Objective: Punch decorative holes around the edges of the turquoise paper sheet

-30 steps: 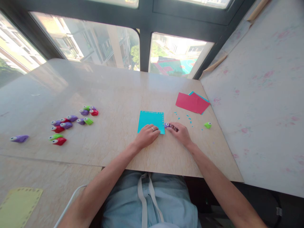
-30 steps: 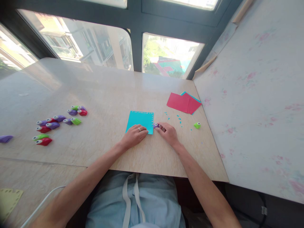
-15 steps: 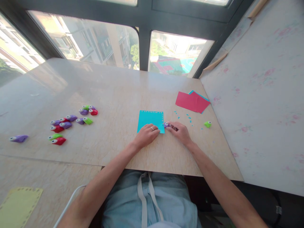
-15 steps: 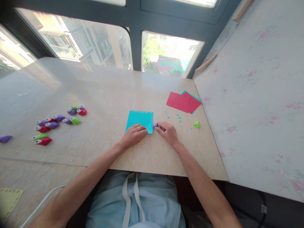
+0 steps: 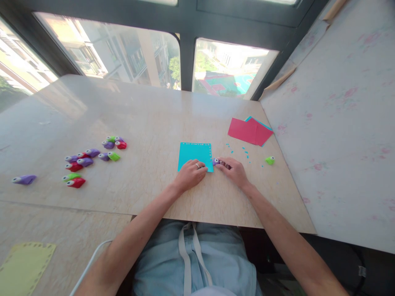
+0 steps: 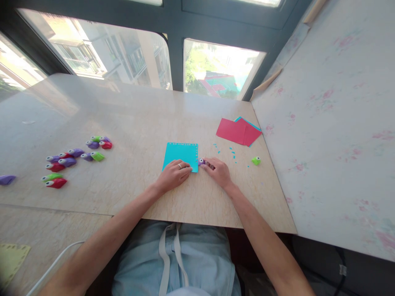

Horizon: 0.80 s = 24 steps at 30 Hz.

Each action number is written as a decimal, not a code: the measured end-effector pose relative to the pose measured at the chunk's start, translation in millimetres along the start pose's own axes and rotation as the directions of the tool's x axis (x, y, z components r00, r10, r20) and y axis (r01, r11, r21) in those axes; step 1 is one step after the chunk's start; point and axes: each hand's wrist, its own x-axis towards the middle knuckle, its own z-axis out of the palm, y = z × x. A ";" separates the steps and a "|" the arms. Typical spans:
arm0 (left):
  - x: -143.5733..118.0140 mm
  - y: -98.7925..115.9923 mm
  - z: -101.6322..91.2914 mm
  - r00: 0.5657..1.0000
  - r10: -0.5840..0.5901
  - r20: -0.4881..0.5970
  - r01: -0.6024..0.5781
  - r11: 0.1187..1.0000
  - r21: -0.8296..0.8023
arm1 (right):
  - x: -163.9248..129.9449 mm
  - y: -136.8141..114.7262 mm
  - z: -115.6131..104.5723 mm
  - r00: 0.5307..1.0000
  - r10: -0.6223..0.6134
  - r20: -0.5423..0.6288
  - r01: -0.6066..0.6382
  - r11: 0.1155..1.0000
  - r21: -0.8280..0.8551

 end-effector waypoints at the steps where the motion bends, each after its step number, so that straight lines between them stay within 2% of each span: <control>1: 0.0 -0.1 0.2 1.000 0.003 0.000 -0.003 1.000 0.005 | 0.0 -0.1 0.2 1.000 0.001 -0.001 -0.001 1.000 0.001; 8: -0.1 -1.2 3.1 1.000 0.021 -0.011 -0.020 0.999 0.039 | 0.4 -1.9 0.7 1.000 0.011 -0.004 -0.011 1.000 0.012; 16: 3.6 2.9 2.9 0.999 -0.007 0.034 0.006 1.000 0.025 | -1.8 -2.4 -0.1 1.000 0.030 0.001 -0.030 0.999 0.031; 24: 11.4 10.3 13.6 0.999 0.011 0.043 -0.012 0.999 0.030 | -1.5 -4.6 0.0 0.999 0.040 -0.007 -0.040 0.999 0.029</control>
